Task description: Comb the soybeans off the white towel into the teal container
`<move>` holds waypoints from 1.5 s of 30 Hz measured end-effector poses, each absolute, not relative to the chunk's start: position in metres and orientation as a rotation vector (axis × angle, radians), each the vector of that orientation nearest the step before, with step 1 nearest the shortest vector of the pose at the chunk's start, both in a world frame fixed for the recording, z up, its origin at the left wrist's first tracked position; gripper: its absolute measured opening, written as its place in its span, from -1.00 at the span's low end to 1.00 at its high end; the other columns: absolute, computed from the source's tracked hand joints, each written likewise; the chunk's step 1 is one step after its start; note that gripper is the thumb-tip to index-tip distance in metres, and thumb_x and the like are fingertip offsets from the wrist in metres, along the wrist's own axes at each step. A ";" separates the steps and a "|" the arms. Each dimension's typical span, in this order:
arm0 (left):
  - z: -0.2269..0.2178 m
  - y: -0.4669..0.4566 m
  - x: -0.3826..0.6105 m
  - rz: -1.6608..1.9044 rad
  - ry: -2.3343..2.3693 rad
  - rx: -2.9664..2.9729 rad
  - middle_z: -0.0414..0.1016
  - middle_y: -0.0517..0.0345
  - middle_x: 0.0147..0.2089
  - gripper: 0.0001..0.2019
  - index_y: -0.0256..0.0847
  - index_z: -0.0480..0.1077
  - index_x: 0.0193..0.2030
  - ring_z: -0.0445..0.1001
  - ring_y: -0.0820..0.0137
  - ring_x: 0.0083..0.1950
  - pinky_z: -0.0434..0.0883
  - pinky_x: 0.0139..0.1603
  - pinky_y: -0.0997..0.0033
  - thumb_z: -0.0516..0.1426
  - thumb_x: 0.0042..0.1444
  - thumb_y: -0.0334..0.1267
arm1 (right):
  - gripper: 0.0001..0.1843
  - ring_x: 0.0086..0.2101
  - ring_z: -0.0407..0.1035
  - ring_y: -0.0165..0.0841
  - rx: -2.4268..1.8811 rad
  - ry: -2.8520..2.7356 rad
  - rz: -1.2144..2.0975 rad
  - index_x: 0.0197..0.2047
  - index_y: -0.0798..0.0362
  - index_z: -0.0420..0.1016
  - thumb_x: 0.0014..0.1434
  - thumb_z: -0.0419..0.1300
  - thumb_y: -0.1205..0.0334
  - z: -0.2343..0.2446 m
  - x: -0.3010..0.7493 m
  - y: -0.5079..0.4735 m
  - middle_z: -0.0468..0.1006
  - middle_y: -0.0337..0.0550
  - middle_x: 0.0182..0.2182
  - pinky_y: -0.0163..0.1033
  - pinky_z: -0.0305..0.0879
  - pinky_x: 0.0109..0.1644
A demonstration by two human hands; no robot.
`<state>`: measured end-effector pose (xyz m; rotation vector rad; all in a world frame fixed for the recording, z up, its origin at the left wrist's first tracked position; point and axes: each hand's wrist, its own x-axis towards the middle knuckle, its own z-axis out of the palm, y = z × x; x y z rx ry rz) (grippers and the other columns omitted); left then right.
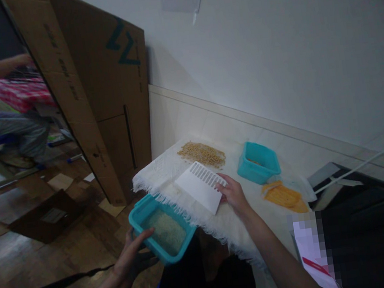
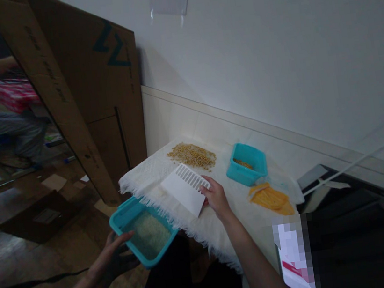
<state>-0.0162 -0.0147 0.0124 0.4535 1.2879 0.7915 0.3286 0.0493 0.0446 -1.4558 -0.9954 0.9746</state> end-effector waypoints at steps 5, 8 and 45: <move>0.011 -0.014 -0.016 0.786 1.304 0.461 0.51 0.02 -0.01 -0.10 0.15 -0.03 0.48 0.72 0.14 -0.31 0.64 -0.17 0.08 0.40 0.15 0.01 | -0.22 -0.51 0.54 -0.17 -1.464 -1.022 0.981 0.14 0.02 0.58 -0.15 0.50 -0.10 0.045 0.323 0.056 0.60 -0.25 -0.47 -0.15 0.49 -0.56; 0.009 -0.014 -0.016 0.790 1.293 0.453 0.52 -0.01 0.02 -0.07 0.14 -0.03 0.49 0.72 0.12 -0.30 0.64 -0.16 0.05 0.42 0.14 0.01 | -0.27 -0.49 0.54 -0.18 -1.440 -1.060 1.010 0.12 0.01 0.60 -0.12 0.50 -0.07 0.043 0.319 0.055 0.63 -0.24 -0.45 -0.18 0.49 -0.56; 0.006 -0.010 -0.018 0.828 1.333 0.441 0.54 0.00 -0.03 -0.01 0.13 -0.01 0.54 0.72 0.12 -0.32 0.65 -0.17 0.05 0.46 0.11 -0.04 | -0.35 -0.55 0.51 -0.25 -1.532 -0.949 0.852 0.13 0.03 0.62 -0.09 0.35 0.10 0.042 0.361 0.116 0.62 -0.33 -0.50 -0.25 0.42 -0.57</move>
